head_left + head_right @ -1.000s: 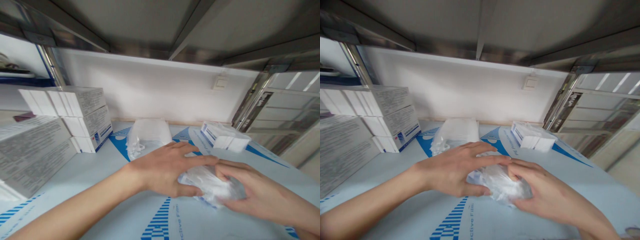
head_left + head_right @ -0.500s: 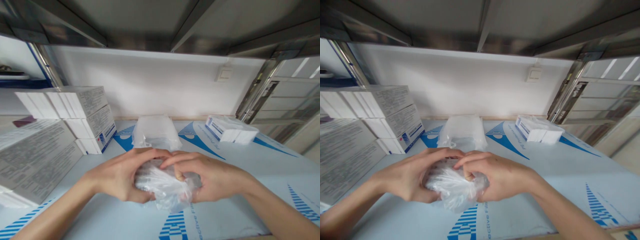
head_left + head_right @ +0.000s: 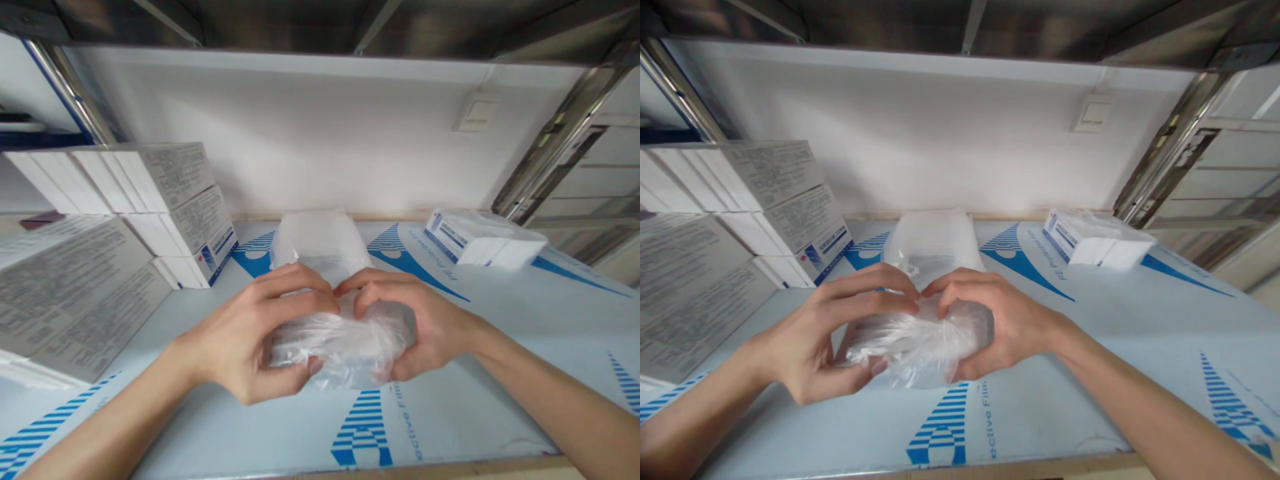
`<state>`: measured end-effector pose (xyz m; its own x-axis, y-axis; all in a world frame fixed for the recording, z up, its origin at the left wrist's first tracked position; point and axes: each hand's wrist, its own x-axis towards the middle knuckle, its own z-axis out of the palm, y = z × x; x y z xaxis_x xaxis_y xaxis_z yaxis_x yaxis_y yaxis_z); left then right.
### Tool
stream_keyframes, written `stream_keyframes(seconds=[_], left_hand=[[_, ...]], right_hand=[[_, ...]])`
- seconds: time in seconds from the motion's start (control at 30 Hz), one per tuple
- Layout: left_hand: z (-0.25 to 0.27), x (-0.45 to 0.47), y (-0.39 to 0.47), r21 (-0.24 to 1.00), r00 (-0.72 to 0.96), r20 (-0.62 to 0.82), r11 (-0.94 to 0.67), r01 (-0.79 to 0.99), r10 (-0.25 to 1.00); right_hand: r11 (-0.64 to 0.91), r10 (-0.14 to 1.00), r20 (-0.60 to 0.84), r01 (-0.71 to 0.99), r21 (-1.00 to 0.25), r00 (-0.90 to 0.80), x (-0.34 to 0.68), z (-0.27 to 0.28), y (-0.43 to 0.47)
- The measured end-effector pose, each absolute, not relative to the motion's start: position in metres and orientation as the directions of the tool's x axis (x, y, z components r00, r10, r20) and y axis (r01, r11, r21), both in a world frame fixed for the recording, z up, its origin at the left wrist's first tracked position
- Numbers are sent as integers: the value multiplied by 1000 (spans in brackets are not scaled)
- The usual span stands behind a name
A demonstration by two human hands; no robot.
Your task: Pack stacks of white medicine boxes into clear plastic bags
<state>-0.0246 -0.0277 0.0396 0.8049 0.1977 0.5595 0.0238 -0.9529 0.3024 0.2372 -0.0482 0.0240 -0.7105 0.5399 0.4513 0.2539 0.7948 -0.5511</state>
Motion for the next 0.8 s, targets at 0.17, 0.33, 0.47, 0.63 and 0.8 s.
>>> stream_keyframes(seconds=[0.17, 0.33, 0.47, 0.63, 0.8], left_hand=[[39, -14, -46, 278, 802, 581, -960, -35, 139], [30, -13, -58, 405, 769, 591, -914, -22, 243], [37, -28, -61, 632, 732, 515, -774, 27, 446], [63, -46, -53, 654, 771, 403, -745, 135, 493], [80, -58, -44, 557, 889, 130, -774, 301, 439]], right_hand=[[806, 508, 498, 184, -562, -703, 233, 25, -48], [834, 494, 547, 192, -516, -676, 233, 19, -49], [858, 484, 556, 240, -454, -676, 232, 21, -53], [871, 437, 510, 207, -446, -741, 226, 38, -65], [726, 551, 465, 124, -676, -694, 225, 49, -83]])
